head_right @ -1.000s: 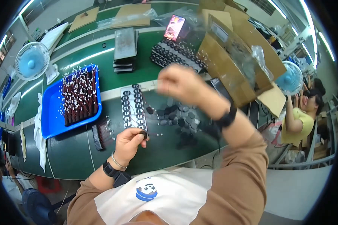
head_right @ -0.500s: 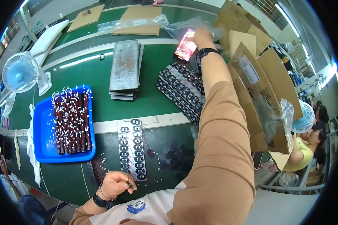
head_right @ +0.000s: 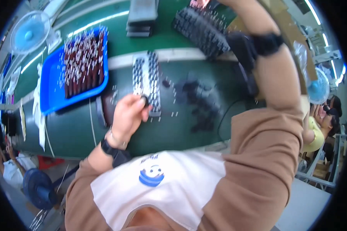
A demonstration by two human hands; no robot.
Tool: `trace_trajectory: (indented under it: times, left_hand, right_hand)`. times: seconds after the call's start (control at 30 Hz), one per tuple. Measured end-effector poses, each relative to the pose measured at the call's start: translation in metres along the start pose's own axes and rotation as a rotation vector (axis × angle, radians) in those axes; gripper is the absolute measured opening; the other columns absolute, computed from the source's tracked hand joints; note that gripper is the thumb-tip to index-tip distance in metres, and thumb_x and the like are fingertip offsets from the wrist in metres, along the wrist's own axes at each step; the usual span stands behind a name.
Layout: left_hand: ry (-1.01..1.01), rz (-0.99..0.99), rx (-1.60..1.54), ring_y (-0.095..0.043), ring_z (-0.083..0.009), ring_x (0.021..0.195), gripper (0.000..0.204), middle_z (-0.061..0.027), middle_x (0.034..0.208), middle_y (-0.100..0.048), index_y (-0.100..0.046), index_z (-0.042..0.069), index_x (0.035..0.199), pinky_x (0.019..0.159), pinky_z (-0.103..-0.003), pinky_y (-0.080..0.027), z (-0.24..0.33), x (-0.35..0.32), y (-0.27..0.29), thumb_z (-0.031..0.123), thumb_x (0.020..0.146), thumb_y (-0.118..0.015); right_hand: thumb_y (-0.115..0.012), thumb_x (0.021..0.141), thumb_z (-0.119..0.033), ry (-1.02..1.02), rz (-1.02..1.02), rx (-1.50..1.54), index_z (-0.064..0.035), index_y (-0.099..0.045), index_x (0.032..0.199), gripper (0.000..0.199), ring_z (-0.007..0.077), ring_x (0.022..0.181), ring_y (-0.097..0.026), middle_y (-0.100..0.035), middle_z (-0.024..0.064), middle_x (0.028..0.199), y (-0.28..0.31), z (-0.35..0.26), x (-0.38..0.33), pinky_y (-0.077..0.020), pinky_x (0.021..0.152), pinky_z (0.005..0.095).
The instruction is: The person picks up a speaker and a plastic cover, fits the speaker into the cover by hand, and places the assembled unit onto the table, repeating the process several times.
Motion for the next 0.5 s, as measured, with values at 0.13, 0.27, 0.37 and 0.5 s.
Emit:
trace_trajectory:
  times: [0.13,0.27,0.37,0.5]
  left_hand:
    - [-0.094,0.015,0.054,-0.060,-0.0108,0.063,0.011,-0.0095,0.082,-0.066,-0.061,-0.002,0.095,0.061,-0.024,-0.052,-0.006,-0.022,-0.004,0.007,0.090,-0.059]
    - [-0.199,-0.078,0.147,-0.062,-0.0108,0.067,0.011,-0.0091,0.085,-0.066,-0.062,-0.001,0.097,0.061,-0.023,-0.052,-0.004,-0.029,-0.020,0.005,0.089,-0.060]
    - [-0.297,-0.118,0.261,-0.063,-0.0111,0.070,0.012,-0.0087,0.087,-0.066,-0.063,-0.002,0.099,0.063,-0.023,-0.053,-0.001,-0.040,-0.031,0.003,0.088,-0.061]
    - [-0.468,-0.073,0.463,-0.064,-0.0114,0.073,0.015,-0.0079,0.087,-0.066,-0.063,-0.003,0.101,0.066,-0.023,-0.053,0.007,-0.063,-0.033,-0.001,0.087,-0.061]
  right_hand:
    - [-0.063,0.085,-0.011,0.166,-0.162,0.168,0.0021,-0.065,0.094,0.016,0.0219,0.073,-0.063,-0.065,0.0118,0.082,-0.013,-0.119,-0.124,-0.0481,0.067,0.0284]
    - [-0.070,0.078,-0.008,-0.071,-0.210,0.434,-0.0005,-0.065,0.087,0.013,0.0235,0.065,-0.061,-0.062,0.0106,0.074,-0.033,-0.149,-0.215,-0.0474,0.059,0.0306]
    - [-0.068,0.079,-0.005,-0.262,-0.177,0.542,0.0021,-0.065,0.087,0.012,0.0205,0.068,-0.061,-0.064,0.0118,0.080,-0.054,-0.144,-0.261,-0.0478,0.061,0.0277]
    - [-0.068,0.078,-0.004,-0.213,-0.115,0.510,0.0021,-0.065,0.088,0.012,0.0195,0.067,-0.061,-0.063,0.0112,0.078,-0.078,-0.138,-0.293,-0.0474,0.061,0.0270]
Point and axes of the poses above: each hand's wrist, its own x-axis towards the middle knuckle, its own y-axis out of the back of the hand, z = x × y, the point moved 5 cm from there along x, towards the middle knuckle
